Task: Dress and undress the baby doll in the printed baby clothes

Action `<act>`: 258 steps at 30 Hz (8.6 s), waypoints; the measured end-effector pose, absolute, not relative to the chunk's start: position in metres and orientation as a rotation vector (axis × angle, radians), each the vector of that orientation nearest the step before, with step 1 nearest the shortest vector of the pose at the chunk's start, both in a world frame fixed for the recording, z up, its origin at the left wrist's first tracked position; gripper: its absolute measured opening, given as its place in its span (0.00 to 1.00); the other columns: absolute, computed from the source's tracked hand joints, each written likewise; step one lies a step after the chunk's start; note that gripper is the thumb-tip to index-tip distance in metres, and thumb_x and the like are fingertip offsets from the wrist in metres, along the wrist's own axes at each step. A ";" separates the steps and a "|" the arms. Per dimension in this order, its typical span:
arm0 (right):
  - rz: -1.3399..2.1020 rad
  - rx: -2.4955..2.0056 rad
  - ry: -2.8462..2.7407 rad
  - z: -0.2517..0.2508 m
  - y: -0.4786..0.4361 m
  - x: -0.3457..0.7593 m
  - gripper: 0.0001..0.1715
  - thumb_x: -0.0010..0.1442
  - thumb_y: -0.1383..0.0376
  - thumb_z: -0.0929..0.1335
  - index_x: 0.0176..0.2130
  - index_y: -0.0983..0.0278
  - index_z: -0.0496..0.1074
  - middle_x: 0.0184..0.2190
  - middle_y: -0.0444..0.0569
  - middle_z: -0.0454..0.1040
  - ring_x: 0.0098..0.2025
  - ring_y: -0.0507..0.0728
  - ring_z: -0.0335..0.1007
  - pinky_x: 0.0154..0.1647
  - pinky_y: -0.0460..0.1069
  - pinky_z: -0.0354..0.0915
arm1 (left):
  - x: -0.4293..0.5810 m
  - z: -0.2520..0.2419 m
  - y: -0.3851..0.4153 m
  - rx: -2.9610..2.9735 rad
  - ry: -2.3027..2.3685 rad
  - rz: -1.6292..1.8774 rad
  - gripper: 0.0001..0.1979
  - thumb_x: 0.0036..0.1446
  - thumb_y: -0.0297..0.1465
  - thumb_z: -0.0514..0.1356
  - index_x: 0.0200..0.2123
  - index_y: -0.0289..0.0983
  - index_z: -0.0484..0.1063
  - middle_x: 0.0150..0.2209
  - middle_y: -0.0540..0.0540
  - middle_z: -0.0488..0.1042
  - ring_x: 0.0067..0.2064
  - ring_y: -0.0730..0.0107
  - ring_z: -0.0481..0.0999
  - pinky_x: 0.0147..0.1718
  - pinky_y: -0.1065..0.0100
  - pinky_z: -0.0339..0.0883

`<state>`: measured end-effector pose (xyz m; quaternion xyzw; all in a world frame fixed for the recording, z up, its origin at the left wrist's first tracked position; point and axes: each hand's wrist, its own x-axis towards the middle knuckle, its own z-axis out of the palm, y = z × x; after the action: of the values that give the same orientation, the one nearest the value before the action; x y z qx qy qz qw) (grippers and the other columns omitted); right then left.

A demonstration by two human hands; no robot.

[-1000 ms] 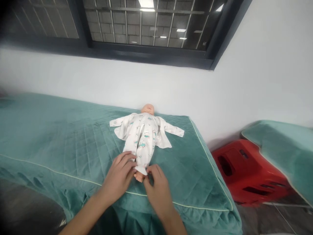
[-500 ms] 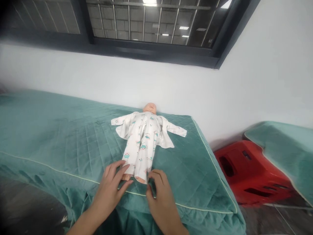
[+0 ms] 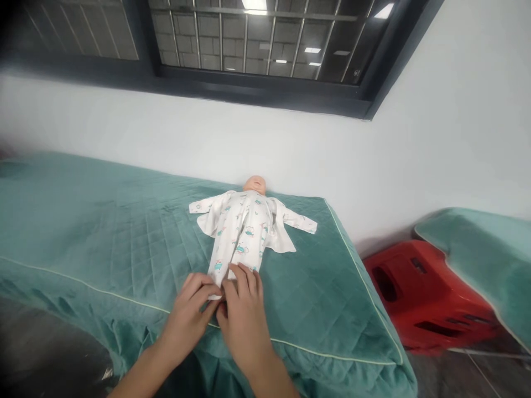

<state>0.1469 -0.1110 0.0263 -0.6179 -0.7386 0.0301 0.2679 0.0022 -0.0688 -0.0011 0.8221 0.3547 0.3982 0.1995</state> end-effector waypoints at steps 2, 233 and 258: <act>0.081 -1.665 -1.994 0.023 -0.109 0.147 0.12 0.60 0.74 0.64 0.41 0.60 0.70 0.59 0.50 0.66 0.66 0.63 0.53 0.67 0.67 0.53 | 0.000 -0.002 -0.069 2.348 0.963 1.109 0.09 0.66 0.26 0.52 0.38 0.39 0.72 0.38 0.45 0.69 0.40 0.66 0.67 0.40 0.64 0.67; 0.613 -1.543 -1.350 0.044 0.173 0.292 0.13 0.56 0.59 0.67 0.39 0.59 0.80 0.42 0.46 0.80 0.44 0.57 0.73 0.49 0.52 0.64 | 0.142 0.047 0.206 1.823 1.156 1.057 0.12 0.57 0.26 0.58 0.45 0.40 0.74 0.38 0.50 0.77 0.33 0.71 0.74 0.36 0.68 0.67; 0.700 -1.655 -1.482 0.058 0.165 0.290 0.09 0.55 0.59 0.67 0.37 0.60 0.71 0.30 0.40 0.72 0.27 0.51 0.61 0.32 0.48 0.57 | 0.138 0.044 0.205 2.125 1.031 1.102 0.17 0.60 0.22 0.51 0.43 0.41 0.78 0.44 0.47 0.76 0.44 0.67 0.75 0.44 0.66 0.68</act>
<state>0.2901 0.1648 0.0579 -0.6529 -0.5844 0.2759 0.3951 0.1376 0.2052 0.0436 0.7863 0.3816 0.4078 0.2642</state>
